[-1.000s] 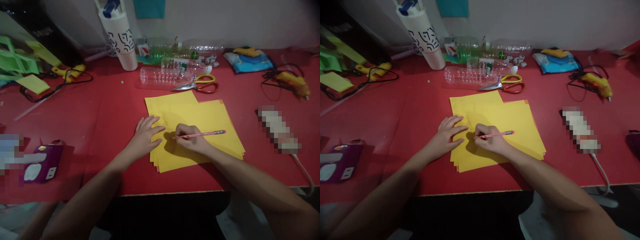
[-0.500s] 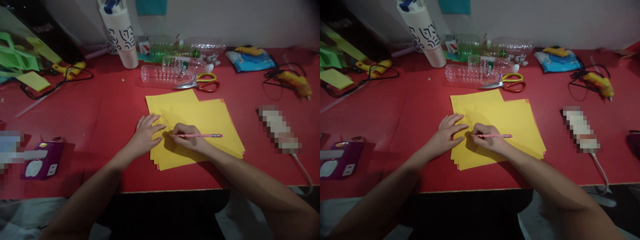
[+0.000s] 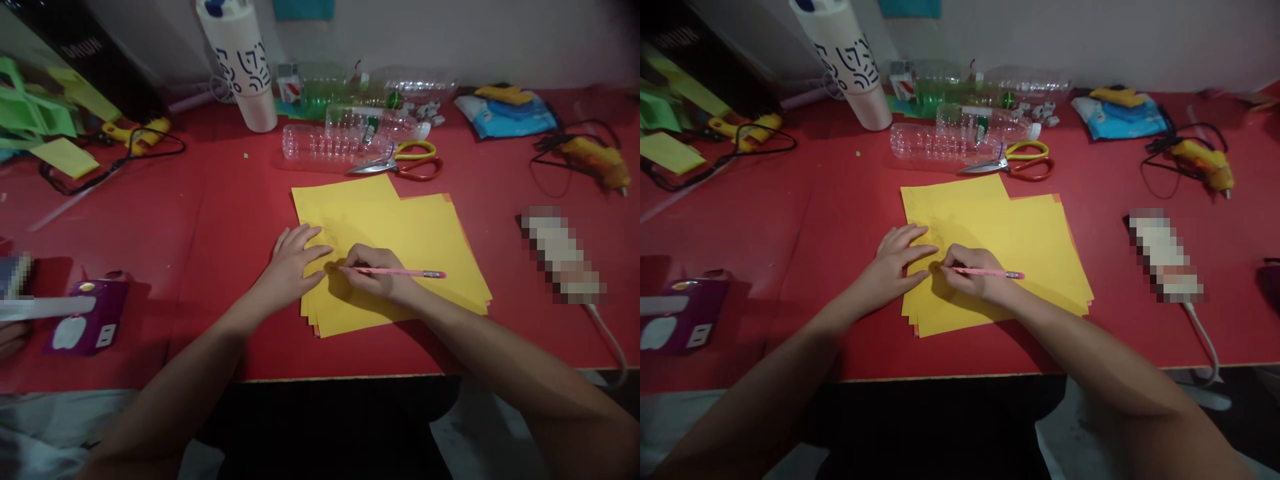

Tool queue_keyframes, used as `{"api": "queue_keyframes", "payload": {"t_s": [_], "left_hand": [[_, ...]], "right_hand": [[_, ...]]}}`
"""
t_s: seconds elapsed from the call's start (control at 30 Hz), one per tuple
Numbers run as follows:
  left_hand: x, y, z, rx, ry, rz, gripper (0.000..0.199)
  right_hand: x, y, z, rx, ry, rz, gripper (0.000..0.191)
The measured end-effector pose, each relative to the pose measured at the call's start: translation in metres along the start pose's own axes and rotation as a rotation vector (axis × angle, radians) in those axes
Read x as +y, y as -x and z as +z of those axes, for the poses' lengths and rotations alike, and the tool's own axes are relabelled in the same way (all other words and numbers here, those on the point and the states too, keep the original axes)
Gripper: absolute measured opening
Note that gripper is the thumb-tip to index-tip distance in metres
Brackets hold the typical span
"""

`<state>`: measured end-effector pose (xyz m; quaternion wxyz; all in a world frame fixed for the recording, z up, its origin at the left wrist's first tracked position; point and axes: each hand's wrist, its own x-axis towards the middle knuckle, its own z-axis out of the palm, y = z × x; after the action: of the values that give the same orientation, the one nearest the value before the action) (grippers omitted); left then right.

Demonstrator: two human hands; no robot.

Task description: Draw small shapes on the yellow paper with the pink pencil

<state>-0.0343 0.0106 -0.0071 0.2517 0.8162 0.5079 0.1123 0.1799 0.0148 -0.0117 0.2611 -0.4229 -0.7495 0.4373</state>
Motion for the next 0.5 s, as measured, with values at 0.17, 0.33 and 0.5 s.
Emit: {"api": "queue_keyframes", "payload": {"t_s": [0.17,0.33,0.5], "left_hand": [[-0.0009,0.0002,0.0003,-0.004,-0.004,0.000,0.036],[-0.0026,0.0004,0.0014,0.010,-0.006,0.011,0.035],[-0.0032,0.0008,0.0022,0.014,0.003,0.008,0.034]], "right_hand": [[-0.0022,0.0009,0.0004,0.023,-0.010,0.020,0.014],[-0.0055,0.0026,-0.0013,0.069,-0.012,0.054,0.014],[-0.0038,0.0028,-0.0017,0.108,0.000,0.043,0.014]]}}
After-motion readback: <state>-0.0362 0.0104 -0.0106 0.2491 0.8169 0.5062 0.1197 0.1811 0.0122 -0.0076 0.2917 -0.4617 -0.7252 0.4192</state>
